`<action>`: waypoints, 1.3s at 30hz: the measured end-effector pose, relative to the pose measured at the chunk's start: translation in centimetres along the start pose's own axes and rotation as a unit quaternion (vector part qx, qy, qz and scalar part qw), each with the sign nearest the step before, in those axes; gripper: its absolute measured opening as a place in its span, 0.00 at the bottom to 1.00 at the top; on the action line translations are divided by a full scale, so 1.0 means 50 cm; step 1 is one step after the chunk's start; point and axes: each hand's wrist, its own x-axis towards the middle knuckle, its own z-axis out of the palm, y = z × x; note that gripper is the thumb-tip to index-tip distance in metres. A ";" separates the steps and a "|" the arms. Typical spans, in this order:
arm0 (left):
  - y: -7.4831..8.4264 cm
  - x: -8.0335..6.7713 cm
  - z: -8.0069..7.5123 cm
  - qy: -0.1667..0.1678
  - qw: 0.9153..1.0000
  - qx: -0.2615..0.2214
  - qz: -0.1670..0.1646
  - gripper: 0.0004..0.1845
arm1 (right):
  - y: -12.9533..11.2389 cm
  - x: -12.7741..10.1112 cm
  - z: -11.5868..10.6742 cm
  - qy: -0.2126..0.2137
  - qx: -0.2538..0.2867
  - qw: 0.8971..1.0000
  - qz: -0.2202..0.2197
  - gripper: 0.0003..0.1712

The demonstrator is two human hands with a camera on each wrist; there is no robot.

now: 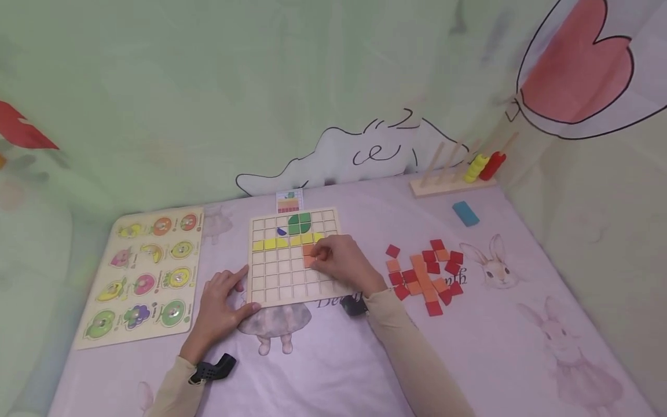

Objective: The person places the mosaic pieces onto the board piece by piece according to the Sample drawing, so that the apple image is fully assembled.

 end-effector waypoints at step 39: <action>0.001 -0.004 0.002 0.006 1.000 0.000 -0.001 0.45 | 0.001 -0.001 -0.002 0.012 -0.003 1.000 0.028 0.09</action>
